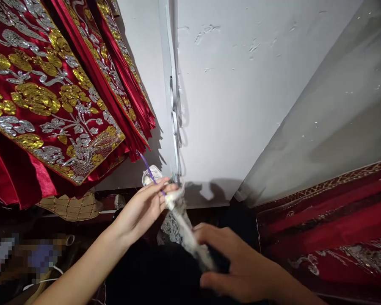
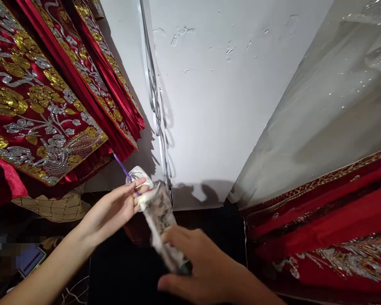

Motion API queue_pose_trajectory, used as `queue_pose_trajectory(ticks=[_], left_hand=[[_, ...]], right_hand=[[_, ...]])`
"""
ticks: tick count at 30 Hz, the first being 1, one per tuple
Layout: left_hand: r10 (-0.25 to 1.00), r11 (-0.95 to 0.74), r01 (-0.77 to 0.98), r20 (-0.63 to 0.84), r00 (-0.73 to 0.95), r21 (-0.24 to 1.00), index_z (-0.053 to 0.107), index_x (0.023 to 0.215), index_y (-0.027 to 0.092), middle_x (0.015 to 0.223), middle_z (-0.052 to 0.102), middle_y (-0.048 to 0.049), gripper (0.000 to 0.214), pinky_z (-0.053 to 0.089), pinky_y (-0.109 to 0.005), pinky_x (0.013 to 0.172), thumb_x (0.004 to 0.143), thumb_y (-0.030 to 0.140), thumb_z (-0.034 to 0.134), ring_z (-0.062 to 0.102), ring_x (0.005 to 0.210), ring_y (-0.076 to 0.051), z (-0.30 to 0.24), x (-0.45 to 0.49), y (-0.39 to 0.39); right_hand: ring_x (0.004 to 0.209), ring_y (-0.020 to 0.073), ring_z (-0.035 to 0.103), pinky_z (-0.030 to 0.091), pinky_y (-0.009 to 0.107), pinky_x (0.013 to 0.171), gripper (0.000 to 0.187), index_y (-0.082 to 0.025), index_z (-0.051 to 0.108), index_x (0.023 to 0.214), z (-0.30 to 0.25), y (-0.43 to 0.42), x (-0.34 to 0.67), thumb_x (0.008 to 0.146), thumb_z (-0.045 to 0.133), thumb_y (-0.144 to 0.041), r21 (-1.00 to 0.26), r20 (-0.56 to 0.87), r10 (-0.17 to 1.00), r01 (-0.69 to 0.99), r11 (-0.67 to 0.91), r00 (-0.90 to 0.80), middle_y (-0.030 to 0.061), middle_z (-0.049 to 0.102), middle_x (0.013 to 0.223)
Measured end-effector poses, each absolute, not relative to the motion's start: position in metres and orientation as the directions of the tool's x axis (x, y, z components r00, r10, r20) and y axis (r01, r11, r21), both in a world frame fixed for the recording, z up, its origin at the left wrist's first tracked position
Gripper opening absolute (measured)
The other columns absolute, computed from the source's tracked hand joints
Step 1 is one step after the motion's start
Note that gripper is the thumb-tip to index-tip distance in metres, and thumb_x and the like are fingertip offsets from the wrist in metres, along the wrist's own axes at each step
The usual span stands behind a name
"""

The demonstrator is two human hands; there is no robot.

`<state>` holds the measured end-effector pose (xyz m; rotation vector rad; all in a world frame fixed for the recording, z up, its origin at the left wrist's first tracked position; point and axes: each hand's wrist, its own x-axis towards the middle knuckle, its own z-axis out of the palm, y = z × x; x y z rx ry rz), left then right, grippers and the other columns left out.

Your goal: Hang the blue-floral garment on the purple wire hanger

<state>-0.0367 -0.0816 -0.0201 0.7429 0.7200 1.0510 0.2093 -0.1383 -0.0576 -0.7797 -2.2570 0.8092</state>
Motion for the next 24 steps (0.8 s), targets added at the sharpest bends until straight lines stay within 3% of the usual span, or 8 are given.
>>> queue_pose_trajectory(ticks=[4, 8, 11, 13, 16, 19, 22, 24], left_hand=[[0.83, 0.376, -0.176, -0.246, 0.501, 0.91, 0.063, 0.113, 0.018, 0.063, 0.05, 0.0048, 0.021, 0.046, -0.02, 0.063, 0.095, 0.03, 0.063, 0.052, 0.054, -0.007, -0.021, -0.06, -0.101], [0.594, 0.214, 0.431, -0.467, 0.655, 0.877, 0.063, 0.113, 0.02, 0.065, 0.055, 0.001, 0.032, 0.044, -0.025, 0.061, 0.101, 0.045, 0.048, 0.057, 0.057, -0.012, -0.003, -0.095, -0.122], [0.613, 0.057, 0.56, -0.472, 0.634, 0.826, 0.067, 0.105, 0.02, 0.062, 0.054, 0.0007, 0.039, 0.042, -0.025, 0.057, 0.102, 0.049, 0.041, 0.054, 0.053, -0.012, 0.011, -0.11, -0.124], [0.744, -0.009, 0.537, -0.353, 0.568, 0.844, 0.067, 0.102, 0.02, 0.064, 0.055, 0.0006, 0.04, 0.04, -0.024, 0.055, 0.102, 0.051, 0.042, 0.05, 0.053, -0.012, 0.015, -0.116, -0.115], [0.922, -0.106, 0.504, -0.105, 0.373, 0.857, 0.065, 0.1, 0.02, 0.067, 0.055, 0.0012, 0.034, 0.035, -0.022, 0.05, 0.098, 0.05, 0.05, 0.046, 0.054, -0.011, 0.013, -0.122, -0.092], [0.959, -0.283, 0.506, 0.226, 0.172, 0.815, 0.066, 0.103, 0.021, 0.071, 0.06, -0.0001, 0.025, 0.043, -0.025, 0.057, 0.094, 0.043, 0.06, 0.053, 0.062, -0.014, 0.008, -0.119, -0.068], [0.69, -0.538, 0.617, 0.72, -0.07, 0.575, 0.067, 0.116, 0.025, 0.105, 0.066, -0.0067, 0.031, 0.049, -0.035, 0.087, 0.085, 0.029, 0.073, 0.061, 0.097, -0.023, -0.002, -0.106, -0.056], [0.47, -0.625, 0.65, 0.873, -0.13, 0.433, 0.07, 0.112, 0.027, 0.108, 0.065, -0.0063, 0.031, 0.046, -0.036, 0.093, 0.082, 0.021, 0.074, 0.058, 0.102, -0.024, -0.013, -0.092, -0.054]], right_hand=[[0.113, 0.0204, 0.064, 0.05, 0.032, 0.101, 0.036, -0.027, 0.059, 0.13, -0.062, -0.113, 0.205, 0.096, 0.06, -0.041, -0.759, 0.255, 0.682, 0.295, 0.58, -0.685, 0.0059, 0.066, 0.125], [0.14, 0.0275, 0.043, 0.038, 0.046, 0.115, 0.053, -0.031, 0.041, 0.148, -0.072, -0.072, 0.215, 0.097, 0.056, -0.04, -0.708, 0.372, 0.855, 0.485, 0.513, -0.36, 0.0099, 0.045, 0.151], [0.139, 0.0305, 0.043, 0.039, 0.048, 0.112, 0.05, -0.029, 0.053, 0.141, -0.079, -0.048, 0.219, 0.094, 0.059, -0.046, -0.723, 0.284, 0.86, 0.494, 0.483, -0.424, 0.0102, 0.048, 0.146], [0.107, 0.0262, 0.062, 0.052, 0.04, 0.092, 0.038, -0.022, 0.071, 0.108, -0.081, -0.039, 0.222, 0.094, 0.056, -0.053, -0.834, 0.08, 0.775, 0.383, 0.397, -0.627, 0.009, 0.066, 0.111], [0.073, 0.0167, 0.061, 0.052, 0.03, 0.07, 0.044, -0.016, 0.069, 0.082, -0.077, -0.034, 0.23, 0.09, 0.06, -0.059, -0.962, -0.042, 0.605, 0.196, 0.192, -0.795, 0.0031, 0.063, 0.078], [0.074, 0.0159, 0.063, 0.052, 0.027, 0.069, 0.036, -0.016, 0.07, 0.087, -0.062, -0.031, 0.232, 0.088, 0.067, -0.052, -0.994, 0.022, 0.772, 0.071, 0.086, -0.635, 0.0031, 0.066, 0.081], [0.065, 0.0176, 0.065, 0.053, 0.028, 0.059, 0.037, -0.017, 0.069, 0.083, -0.041, -0.014, 0.225, 0.08, 0.075, -0.053, -0.997, 0.064, 0.965, -0.061, 0.05, -0.256, 0.0036, 0.067, 0.073], [0.061, 0.019, 0.065, 0.054, 0.031, 0.056, 0.041, -0.017, 0.069, 0.082, -0.026, 0.005, 0.221, 0.072, 0.081, -0.055, -0.976, 0.138, 0.99, -0.168, 0.136, -0.002, 0.003, 0.066, 0.068]])
